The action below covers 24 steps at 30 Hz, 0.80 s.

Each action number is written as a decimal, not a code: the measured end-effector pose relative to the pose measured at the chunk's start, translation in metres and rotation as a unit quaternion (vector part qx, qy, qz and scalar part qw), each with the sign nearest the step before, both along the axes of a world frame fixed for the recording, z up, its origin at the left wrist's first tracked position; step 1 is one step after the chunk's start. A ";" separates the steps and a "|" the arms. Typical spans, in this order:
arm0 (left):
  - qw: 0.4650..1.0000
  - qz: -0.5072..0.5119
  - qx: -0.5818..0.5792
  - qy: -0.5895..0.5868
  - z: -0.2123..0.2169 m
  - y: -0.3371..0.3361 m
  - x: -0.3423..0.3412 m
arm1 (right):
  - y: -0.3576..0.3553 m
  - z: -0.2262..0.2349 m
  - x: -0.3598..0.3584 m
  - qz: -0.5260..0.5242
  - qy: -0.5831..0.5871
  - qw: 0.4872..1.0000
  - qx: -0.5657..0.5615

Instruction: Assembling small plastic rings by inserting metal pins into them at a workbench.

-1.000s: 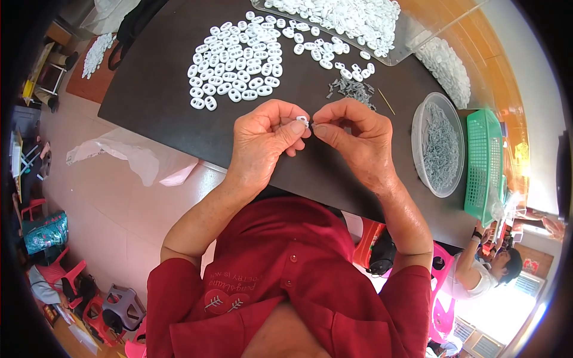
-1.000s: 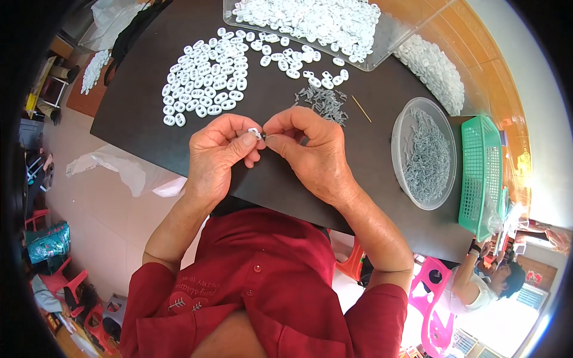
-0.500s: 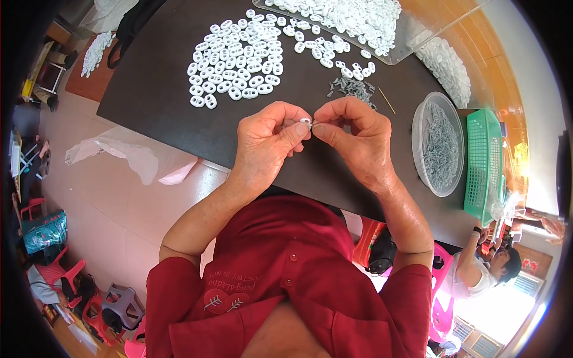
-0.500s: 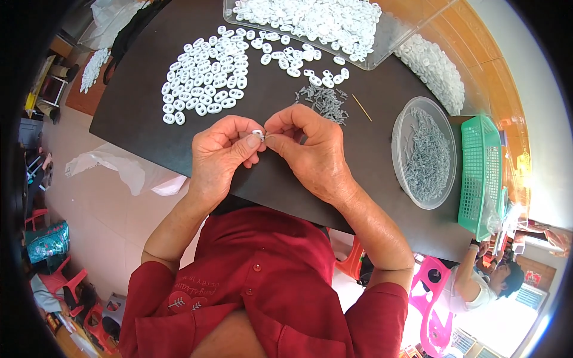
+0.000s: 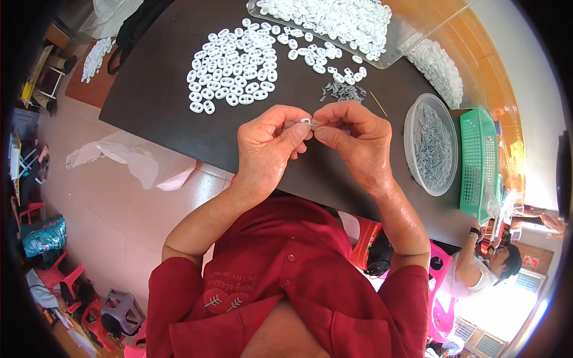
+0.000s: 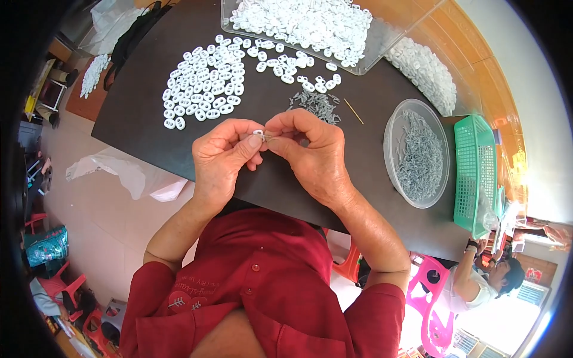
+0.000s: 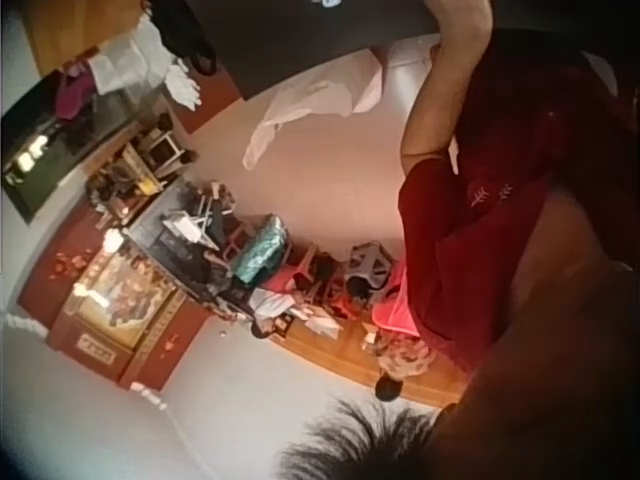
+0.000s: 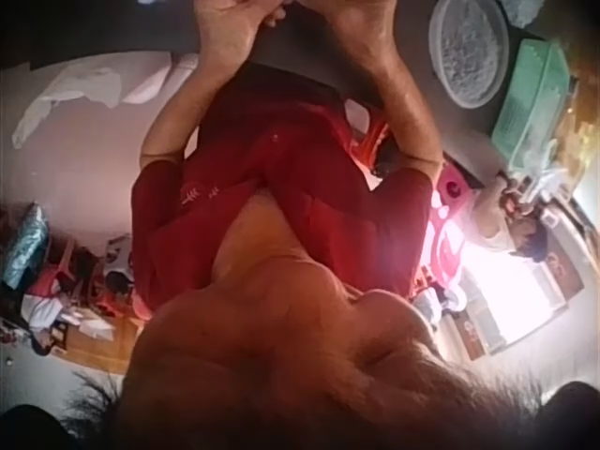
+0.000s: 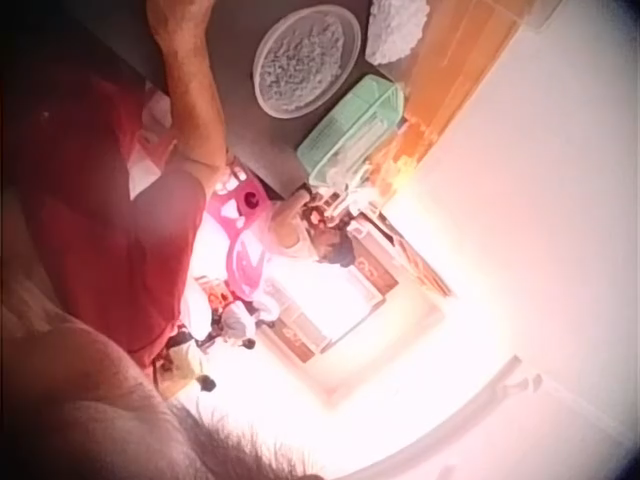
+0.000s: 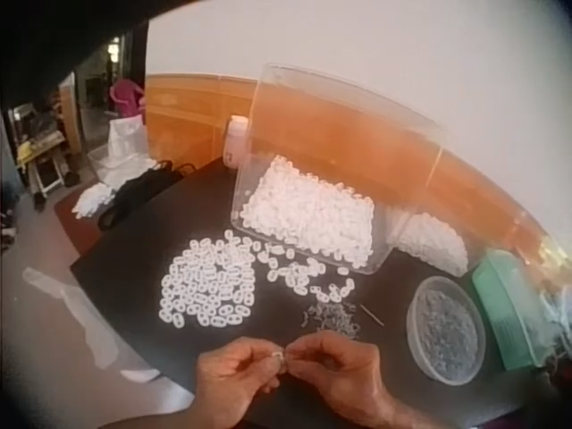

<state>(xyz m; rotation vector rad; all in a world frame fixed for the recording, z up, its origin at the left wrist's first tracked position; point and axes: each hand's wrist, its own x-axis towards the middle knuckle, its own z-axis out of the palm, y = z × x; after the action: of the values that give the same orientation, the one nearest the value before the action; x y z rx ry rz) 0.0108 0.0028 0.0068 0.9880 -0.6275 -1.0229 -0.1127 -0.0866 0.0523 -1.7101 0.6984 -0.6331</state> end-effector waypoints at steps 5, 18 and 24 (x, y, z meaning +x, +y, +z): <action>1.000 0.007 -0.006 0.004 0.005 0.001 -0.006 | 0.002 0.000 -0.006 0.003 -0.007 1.000 -0.021; 0.998 0.034 -0.005 -0.057 -0.004 0.000 -0.025 | 0.006 -0.031 -0.012 -0.041 0.021 0.990 -0.136; 1.000 0.013 -0.014 0.024 -0.011 -0.009 -0.023 | -0.006 -0.025 -0.017 -0.018 0.030 0.995 -0.094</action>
<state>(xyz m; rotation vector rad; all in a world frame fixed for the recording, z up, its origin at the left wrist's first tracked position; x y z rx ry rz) -0.0118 -0.0063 -0.0045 0.9417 -0.5864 -1.0101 -0.1300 -0.0922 0.0269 -1.9011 0.7324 -0.6927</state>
